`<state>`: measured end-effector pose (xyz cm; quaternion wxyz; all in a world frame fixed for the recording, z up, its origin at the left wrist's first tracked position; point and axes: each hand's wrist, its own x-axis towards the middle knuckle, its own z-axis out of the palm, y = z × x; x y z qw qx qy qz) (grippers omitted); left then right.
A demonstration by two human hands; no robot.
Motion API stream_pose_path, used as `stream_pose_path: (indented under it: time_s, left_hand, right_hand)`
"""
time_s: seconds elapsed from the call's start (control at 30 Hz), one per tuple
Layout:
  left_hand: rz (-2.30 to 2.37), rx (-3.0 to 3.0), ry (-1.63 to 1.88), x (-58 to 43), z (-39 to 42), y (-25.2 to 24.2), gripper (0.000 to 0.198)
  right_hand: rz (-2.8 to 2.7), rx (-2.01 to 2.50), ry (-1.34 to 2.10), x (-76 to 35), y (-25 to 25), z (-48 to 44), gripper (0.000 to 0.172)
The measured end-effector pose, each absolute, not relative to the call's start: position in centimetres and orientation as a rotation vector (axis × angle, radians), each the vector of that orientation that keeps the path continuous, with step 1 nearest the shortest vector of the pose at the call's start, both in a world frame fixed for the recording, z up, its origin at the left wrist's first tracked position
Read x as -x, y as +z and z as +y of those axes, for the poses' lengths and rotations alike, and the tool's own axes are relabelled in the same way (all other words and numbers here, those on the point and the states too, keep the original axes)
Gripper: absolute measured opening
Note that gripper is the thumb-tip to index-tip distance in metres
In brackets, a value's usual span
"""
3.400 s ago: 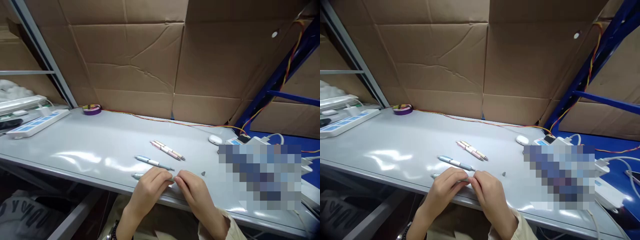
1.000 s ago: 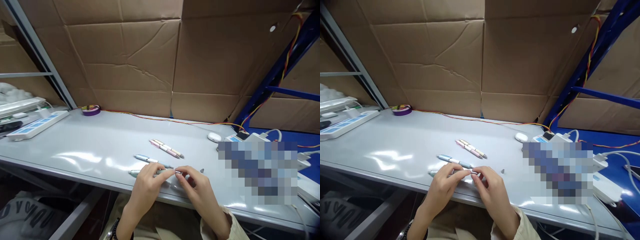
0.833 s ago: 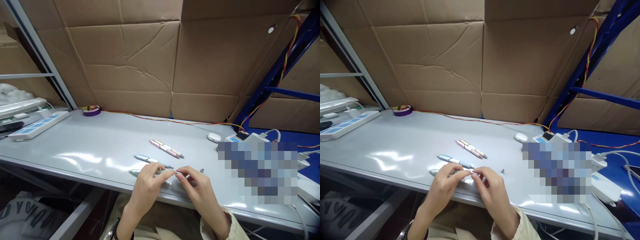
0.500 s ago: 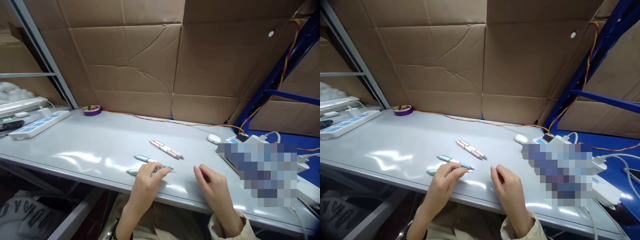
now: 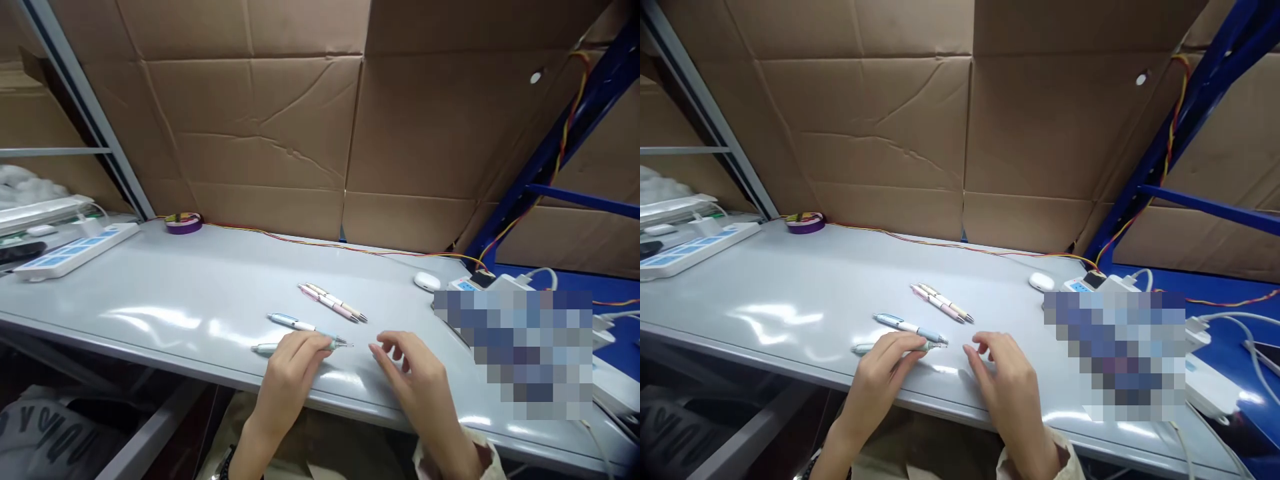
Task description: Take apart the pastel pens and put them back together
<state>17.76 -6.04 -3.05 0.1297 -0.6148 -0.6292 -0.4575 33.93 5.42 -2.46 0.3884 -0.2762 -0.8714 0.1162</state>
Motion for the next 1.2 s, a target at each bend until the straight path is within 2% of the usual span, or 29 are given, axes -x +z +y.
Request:
stream_pose_path:
  time_s: [0.03, 0.2, 0.73, 1.0, 1.07, 1.2]
  left_hand:
    - [-1.822, 1.783, -1.337, -17.8, -6.1, -3.0, 0.014]
    - [-1.798, 1.807, -1.361, -17.8, -6.2, -2.9, 0.014]
    - [-1.800, 1.820, -1.386, -17.7, -6.3, -2.9, 0.015]
    - [-1.899, 1.889, -1.350, -17.7, -6.4, -2.8, 0.016]
    - [-1.981, 1.919, -1.315, -17.6, -6.2, -2.5, 0.014]
    - [-2.055, 2.024, -1.194, -17.4, -5.6, -1.9, 0.018]
  right_hand:
    - [-2.204, 0.596, 0.340, -33.7, -2.4, 5.2, 0.015]
    - [-2.189, 0.397, 0.487, -32.3, -2.0, 4.2, 0.012]
    - [-2.118, 0.421, 0.540, -31.8, -1.4, 3.6, 0.010]
    - [-2.314, 0.517, 0.667, -32.1, -1.9, 4.3, 0.016]
    - [-2.312, 0.609, 0.579, -32.3, -1.7, 4.8, 0.021]
    - [-2.387, 0.798, 0.116, -31.5, -0.8, 5.7, 0.019]
